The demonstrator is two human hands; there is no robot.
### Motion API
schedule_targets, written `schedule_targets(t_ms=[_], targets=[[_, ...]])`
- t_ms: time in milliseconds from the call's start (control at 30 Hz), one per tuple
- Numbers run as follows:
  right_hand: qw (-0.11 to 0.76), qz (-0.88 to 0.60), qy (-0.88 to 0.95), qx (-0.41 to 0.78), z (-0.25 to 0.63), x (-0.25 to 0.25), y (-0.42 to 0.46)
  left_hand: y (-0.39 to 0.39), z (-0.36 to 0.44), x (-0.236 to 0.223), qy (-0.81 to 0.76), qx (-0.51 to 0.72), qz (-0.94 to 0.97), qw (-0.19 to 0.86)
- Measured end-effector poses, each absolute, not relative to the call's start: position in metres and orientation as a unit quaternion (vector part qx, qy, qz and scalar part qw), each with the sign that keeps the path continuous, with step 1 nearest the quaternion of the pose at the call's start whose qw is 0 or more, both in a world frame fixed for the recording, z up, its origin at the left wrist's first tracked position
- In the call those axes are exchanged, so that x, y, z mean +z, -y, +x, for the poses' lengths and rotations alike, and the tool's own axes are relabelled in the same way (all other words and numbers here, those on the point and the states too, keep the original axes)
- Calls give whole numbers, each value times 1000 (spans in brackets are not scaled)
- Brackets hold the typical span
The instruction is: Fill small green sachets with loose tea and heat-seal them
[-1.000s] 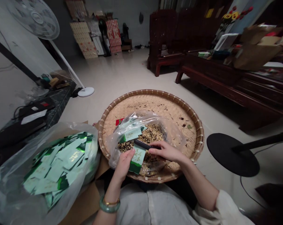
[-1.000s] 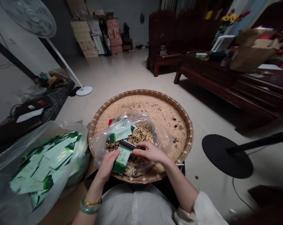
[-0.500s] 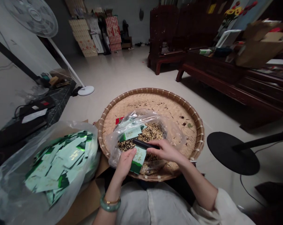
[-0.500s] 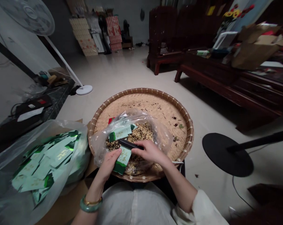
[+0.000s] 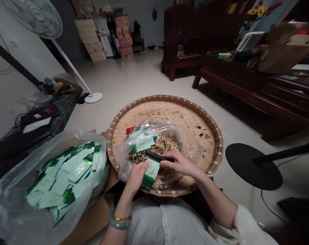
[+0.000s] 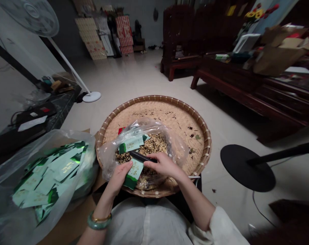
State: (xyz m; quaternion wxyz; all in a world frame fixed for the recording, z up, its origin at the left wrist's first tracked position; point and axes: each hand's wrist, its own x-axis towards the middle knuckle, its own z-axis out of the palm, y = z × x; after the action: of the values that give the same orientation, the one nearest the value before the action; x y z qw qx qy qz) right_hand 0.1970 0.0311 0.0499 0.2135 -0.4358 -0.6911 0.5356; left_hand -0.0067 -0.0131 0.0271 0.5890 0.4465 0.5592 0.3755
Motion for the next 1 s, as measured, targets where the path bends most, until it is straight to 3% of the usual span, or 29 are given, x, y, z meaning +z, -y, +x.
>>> schedule_targets(t_ms=[167, 267, 433, 633, 833, 1000], targets=[[185, -435, 576, 667, 197, 50, -30, 15, -8, 28, -550, 379, 432, 606], [207, -422, 559, 683, 205, 52, -33, 15, -10, 24, -553, 401, 407, 607], [221, -520, 661, 494, 221, 43, -39, 14, -16, 18, -560, 433, 377, 597], [117, -570, 755, 302, 223, 22, -37, 15, -15, 21, -561, 407, 412, 591], [298, -492, 748, 331, 192, 36, -35, 15, -5, 32, -537, 360, 472, 599], [362, -443, 736, 362, 158, 32, -29, 16, 0, 33, -531, 338, 513, 584]])
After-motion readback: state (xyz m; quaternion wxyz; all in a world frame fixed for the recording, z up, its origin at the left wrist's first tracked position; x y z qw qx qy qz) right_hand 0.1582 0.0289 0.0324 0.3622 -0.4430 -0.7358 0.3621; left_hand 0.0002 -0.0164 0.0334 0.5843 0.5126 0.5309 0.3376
